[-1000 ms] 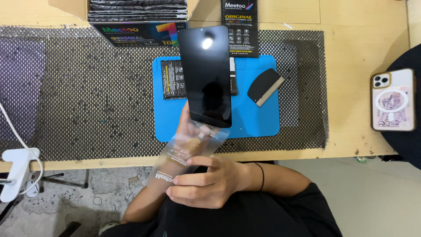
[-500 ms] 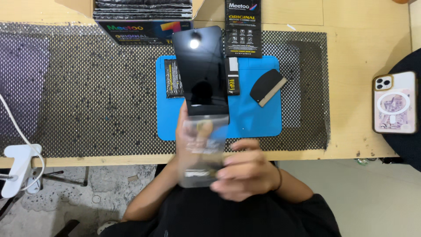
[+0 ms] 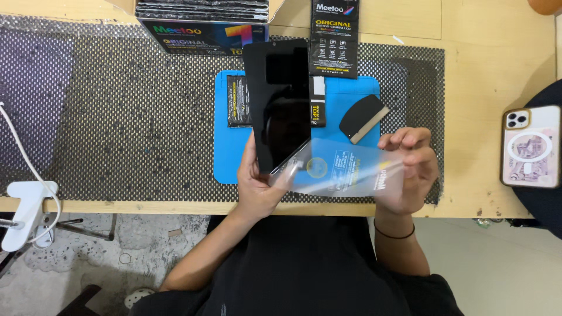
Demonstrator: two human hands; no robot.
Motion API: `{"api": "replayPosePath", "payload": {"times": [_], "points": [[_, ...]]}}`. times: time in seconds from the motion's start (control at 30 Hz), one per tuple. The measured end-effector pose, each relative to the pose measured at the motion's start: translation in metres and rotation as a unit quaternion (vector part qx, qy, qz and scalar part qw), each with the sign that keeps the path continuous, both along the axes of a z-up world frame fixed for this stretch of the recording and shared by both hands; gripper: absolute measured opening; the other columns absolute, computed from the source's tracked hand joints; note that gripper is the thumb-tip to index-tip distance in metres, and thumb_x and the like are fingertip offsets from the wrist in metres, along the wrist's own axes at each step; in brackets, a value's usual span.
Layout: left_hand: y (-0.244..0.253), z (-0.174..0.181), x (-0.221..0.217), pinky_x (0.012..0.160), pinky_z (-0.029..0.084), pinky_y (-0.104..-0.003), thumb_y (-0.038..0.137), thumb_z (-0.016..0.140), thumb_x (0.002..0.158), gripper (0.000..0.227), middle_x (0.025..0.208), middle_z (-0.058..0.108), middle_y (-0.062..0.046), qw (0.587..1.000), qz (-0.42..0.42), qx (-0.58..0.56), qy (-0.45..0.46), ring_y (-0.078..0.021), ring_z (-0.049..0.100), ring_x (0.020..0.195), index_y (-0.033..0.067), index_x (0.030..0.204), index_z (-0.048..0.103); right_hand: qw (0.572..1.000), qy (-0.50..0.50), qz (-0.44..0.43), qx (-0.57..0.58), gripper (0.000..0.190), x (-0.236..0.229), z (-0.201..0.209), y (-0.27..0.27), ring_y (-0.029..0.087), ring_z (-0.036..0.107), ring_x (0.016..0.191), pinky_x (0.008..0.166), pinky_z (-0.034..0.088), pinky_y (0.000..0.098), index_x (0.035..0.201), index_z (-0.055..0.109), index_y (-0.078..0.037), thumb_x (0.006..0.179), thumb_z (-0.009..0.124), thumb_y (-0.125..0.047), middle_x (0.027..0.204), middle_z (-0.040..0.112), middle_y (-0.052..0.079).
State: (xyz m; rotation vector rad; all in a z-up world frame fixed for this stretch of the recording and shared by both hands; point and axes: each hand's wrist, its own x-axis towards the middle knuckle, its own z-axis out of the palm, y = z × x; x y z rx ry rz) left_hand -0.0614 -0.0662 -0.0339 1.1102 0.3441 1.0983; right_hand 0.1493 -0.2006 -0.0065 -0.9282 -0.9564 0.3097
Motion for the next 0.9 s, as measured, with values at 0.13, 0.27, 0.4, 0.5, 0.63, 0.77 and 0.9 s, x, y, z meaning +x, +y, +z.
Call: {"api": "replayPosePath", "payload": {"times": [0.13,0.27,0.4,0.5,0.63,0.77,0.9], "points": [[-0.006,-0.001,0.002,0.110,0.051,-0.049,-0.008,0.074,0.086,0.091,0.144,0.059,-0.022,1.000,-0.010,-0.004,-0.013,-0.0325,0.056,0.134,0.0011,0.161,0.024,0.999,0.035,0.000,0.011,0.012,0.002,-0.004,0.000,0.018,0.046,0.115,0.100,0.049,0.0391,0.098,0.056,-0.020,0.100,0.059,-0.032,0.118,0.040,0.001],[-0.005,0.002,-0.003,0.111,0.049,-0.049,-0.013,0.069,0.087,0.093,0.153,0.048,-0.025,0.997,-0.058,-0.001,-0.051,-0.0357,0.050,0.138,0.0019,0.163,0.016,0.998,0.059,0.013,0.033,0.008,0.004,-0.009,-0.003,0.019,0.043,0.114,0.099,0.048,0.0399,0.100,0.054,-0.020,0.098,0.055,-0.028,0.117,0.038,0.003],[-0.007,0.001,-0.005,0.111,0.046,-0.051,-0.015,0.067,0.088,0.094,0.155,0.046,-0.025,0.993,-0.098,0.004,-0.061,-0.0346,0.046,0.140,0.0015,0.163,0.014,0.999,0.022,0.020,0.040,0.006,0.013,-0.015,-0.011,0.019,0.042,0.115,0.100,0.047,0.0411,0.101,0.055,-0.020,0.099,0.056,-0.025,0.116,0.037,0.002],[-0.007,0.011,-0.004,0.113,0.045,-0.051,-0.016,0.064,0.089,0.090,0.156,0.044,-0.026,0.991,-0.123,0.021,-0.052,-0.0360,0.045,0.141,0.0005,0.163,0.014,0.999,0.013,0.007,0.040,0.009,0.011,-0.014,-0.012,0.019,0.041,0.112,0.100,0.046,0.0420,0.099,0.054,-0.021,0.099,0.059,-0.028,0.115,0.037,0.000],[-0.009,0.009,-0.002,0.114,0.044,-0.052,-0.020,0.059,0.089,0.089,0.159,0.041,-0.025,0.987,-0.146,0.031,-0.052,-0.0367,0.041,0.144,0.0010,0.163,0.013,0.999,-0.011,-0.007,0.030,0.011,0.005,-0.004,-0.010,0.019,0.040,0.111,0.100,0.045,0.0425,0.097,0.053,-0.022,0.099,0.059,-0.030,0.114,0.036,0.001],[-0.013,-0.007,0.003,0.115,0.043,-0.049,-0.020,0.057,0.090,0.088,0.159,0.043,-0.022,0.985,-0.160,0.026,-0.060,-0.0335,0.042,0.145,0.0026,0.163,0.015,0.999,-0.016,-0.015,0.034,0.014,0.004,-0.004,-0.010,0.020,0.041,0.110,0.097,0.045,0.0426,0.095,0.052,-0.022,0.098,0.058,-0.033,0.112,0.036,0.002],[-0.012,-0.003,0.001,0.116,0.043,-0.049,-0.021,0.055,0.089,0.087,0.157,0.045,-0.021,0.984,-0.166,0.030,-0.053,-0.0332,0.044,0.144,0.0013,0.163,0.015,0.999,-0.012,-0.016,0.040,0.015,0.005,-0.008,-0.010,0.021,0.041,0.109,0.096,0.045,0.0429,0.093,0.052,-0.022,0.096,0.059,-0.035,0.111,0.036,0.003]]}}
